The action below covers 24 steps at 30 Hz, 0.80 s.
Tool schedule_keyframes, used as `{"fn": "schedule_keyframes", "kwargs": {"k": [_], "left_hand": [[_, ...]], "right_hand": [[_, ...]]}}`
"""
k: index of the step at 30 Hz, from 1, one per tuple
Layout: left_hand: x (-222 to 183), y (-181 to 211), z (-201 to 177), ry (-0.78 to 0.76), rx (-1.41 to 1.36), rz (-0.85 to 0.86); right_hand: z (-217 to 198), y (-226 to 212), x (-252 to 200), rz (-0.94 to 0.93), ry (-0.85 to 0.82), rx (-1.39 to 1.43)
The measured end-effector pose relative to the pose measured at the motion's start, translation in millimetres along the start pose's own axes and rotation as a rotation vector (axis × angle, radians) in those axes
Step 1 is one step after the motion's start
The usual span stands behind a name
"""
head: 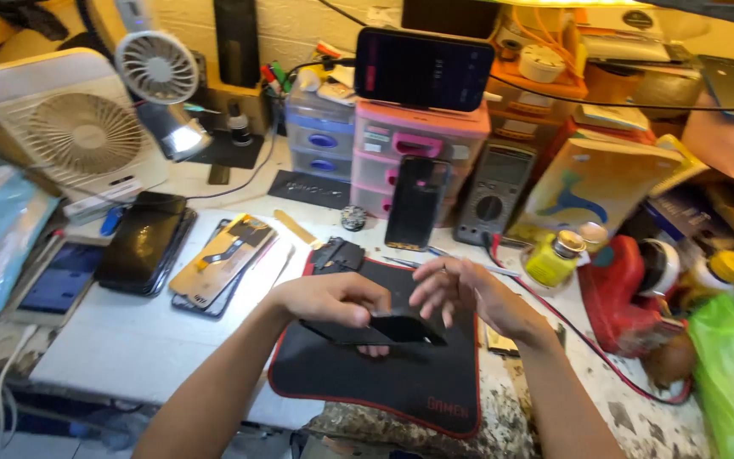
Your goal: Assembling and aligning internal components of a mobile phone, including the screen and frame, on a repair bench.
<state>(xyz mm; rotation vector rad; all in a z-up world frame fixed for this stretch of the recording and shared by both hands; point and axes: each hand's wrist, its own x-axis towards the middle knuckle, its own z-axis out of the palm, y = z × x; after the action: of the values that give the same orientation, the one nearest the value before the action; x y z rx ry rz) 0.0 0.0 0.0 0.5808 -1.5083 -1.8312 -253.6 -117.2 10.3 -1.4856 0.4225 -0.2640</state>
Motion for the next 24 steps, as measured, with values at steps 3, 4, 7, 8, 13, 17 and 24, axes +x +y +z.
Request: {"fn": "schedule_keyframes", "kwargs": {"k": [3, 4, 7, 8, 13, 17, 24], "left_hand": [[3.9, -6.7, -0.6, 0.058, 0.402, -0.099], [3.7, 7.3, 14.2, 0.076, 0.409, -0.094], [12.7, 26.9, 43.0, 0.186, 1.036, -0.264], [16.8, 19.1, 41.3, 0.192, 1.163, -0.216], [22.1, -10.3, 29.2, 0.221, 1.442, -0.049], [19.8, -11.7, 24.3, 0.263, 1.47, -0.029], [19.7, -23.0, 7.2, 0.372, 1.603, 0.211]], "right_hand": [[25.7, -14.5, -5.1, 0.131, -0.231, 0.007], [29.5, -20.4, -2.6, 0.128, -0.248, -0.003], [44.8, -39.3, -4.0, 0.16, -0.273, -0.327], [53.2, -46.7, -4.1, 0.252, -0.164, -0.504], [61.5, -50.0, 0.1, 0.383, -0.041, -0.689], [64.8, -53.3, 1.0, 0.429, -0.048, -0.741], [54.6, -32.9, 8.1, 0.296, 0.023, -0.818]]}}
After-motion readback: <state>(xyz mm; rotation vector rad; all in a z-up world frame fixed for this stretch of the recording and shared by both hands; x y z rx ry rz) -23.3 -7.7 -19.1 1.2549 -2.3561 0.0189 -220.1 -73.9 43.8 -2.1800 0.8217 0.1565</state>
